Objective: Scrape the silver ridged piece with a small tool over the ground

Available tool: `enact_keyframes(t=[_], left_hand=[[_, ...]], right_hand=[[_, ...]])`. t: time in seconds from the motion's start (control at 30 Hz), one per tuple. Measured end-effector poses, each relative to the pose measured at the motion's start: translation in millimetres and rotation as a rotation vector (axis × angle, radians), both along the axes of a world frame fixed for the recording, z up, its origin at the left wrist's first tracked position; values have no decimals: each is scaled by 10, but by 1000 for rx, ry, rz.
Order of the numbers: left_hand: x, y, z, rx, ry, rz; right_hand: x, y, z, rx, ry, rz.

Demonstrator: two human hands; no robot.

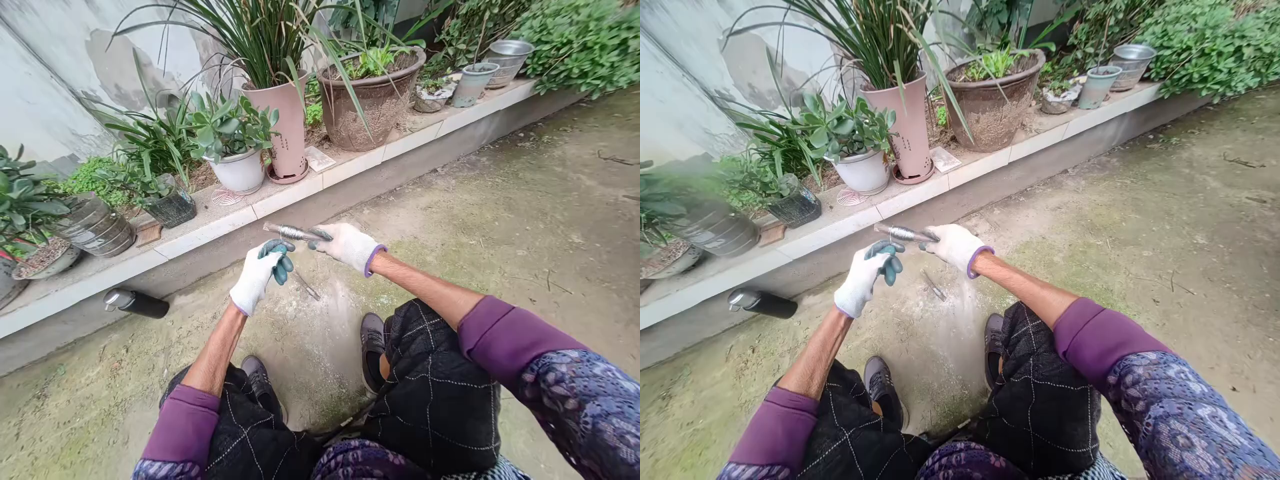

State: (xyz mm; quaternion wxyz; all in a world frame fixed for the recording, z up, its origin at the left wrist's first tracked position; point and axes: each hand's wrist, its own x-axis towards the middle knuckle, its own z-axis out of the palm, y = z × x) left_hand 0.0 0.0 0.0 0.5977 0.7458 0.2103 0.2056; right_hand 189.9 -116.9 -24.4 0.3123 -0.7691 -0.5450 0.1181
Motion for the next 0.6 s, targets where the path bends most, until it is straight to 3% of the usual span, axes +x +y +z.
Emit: enact_keyframes(t=[0.17,0.27,0.33,0.43,0.5,0.6], left_hand=[[-44,198,-4,-58,5,-71],[-54,305,-54,-37,86,-54],[-65,352,-80,9,163,-76],[-92,343,-91,99,314,-162],[-105,263,-98,172,463,-176],[-97,82,-144,230,627,-197]], right_hand=[[-89,-82,56,-84,667,127],[-111,-163,53,-117,874,320],[-125,-209,42,-192,906,475],[-161,-225,-14,-450,681,575],[-188,-181,-86,-591,373,507],[-185,-60,-195,-623,14,350]])
